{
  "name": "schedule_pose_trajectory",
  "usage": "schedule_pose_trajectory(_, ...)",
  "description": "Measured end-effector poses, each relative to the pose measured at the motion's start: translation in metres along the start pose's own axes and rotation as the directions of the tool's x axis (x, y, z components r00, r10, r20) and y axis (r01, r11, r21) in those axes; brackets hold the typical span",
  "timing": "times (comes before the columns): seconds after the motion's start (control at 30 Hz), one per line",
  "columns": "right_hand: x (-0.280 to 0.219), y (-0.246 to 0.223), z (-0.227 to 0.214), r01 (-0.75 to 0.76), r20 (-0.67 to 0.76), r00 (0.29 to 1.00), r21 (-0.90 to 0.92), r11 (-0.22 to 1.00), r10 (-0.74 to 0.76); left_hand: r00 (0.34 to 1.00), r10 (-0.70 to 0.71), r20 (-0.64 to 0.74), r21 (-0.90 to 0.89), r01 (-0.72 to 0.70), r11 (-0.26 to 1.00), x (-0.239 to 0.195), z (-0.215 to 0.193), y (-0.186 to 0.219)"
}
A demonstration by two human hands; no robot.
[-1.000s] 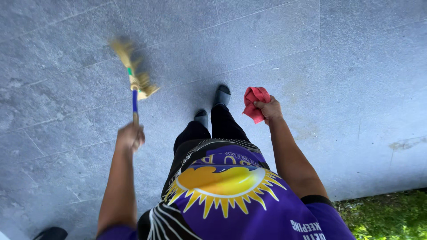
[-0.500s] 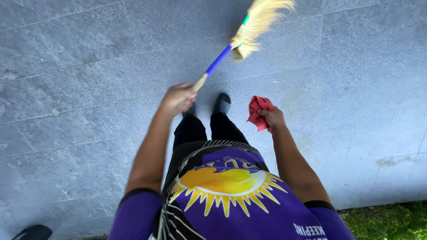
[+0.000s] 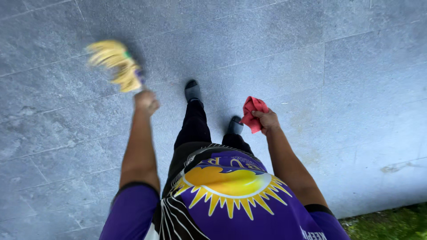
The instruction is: The person sweeps a tiled outdoor patio with a straw broom, moving leaves and debris along the edges and into a central pile. They hold a red cloth in the other hand but do not use it during the clip.
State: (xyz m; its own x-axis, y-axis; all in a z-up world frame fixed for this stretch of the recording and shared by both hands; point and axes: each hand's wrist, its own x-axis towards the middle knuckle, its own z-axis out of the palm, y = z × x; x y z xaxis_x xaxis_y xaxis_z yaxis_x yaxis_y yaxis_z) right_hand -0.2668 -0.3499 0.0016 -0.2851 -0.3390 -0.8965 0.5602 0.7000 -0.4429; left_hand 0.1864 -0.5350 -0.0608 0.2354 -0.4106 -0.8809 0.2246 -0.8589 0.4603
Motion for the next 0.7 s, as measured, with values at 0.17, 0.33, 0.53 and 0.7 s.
schedule_pose_trajectory(0.17, -0.005, -0.036, 0.092, 0.010, 0.078, 0.997, -0.082, 0.997, -0.003, 0.934, -0.234, 0.270, 0.411, 0.108, 0.905, 0.016, 0.135, 0.001)
schedule_pose_trajectory(0.33, -0.005, -0.069, 0.150, 0.020, 0.099, 0.995, -0.149, 0.989, -0.005, 0.766, -0.345, 0.543, 0.411, 0.116, 0.904, -0.064, 0.119, 0.072)
schedule_pose_trajectory(0.53, 0.020, -0.092, 0.166, 0.053, 0.070, 0.996, -0.090, 0.995, -0.047, 0.948, -0.177, 0.263, 0.429, 0.049, 0.902, -0.161, -0.043, 0.173)
schedule_pose_trajectory(0.7, 0.044, -0.107, 0.166, 0.023, 0.036, 0.999, -0.053, 0.998, -0.022, 0.988, -0.124, -0.097, 0.420, 0.153, 0.895, -0.174, -0.117, 0.222)
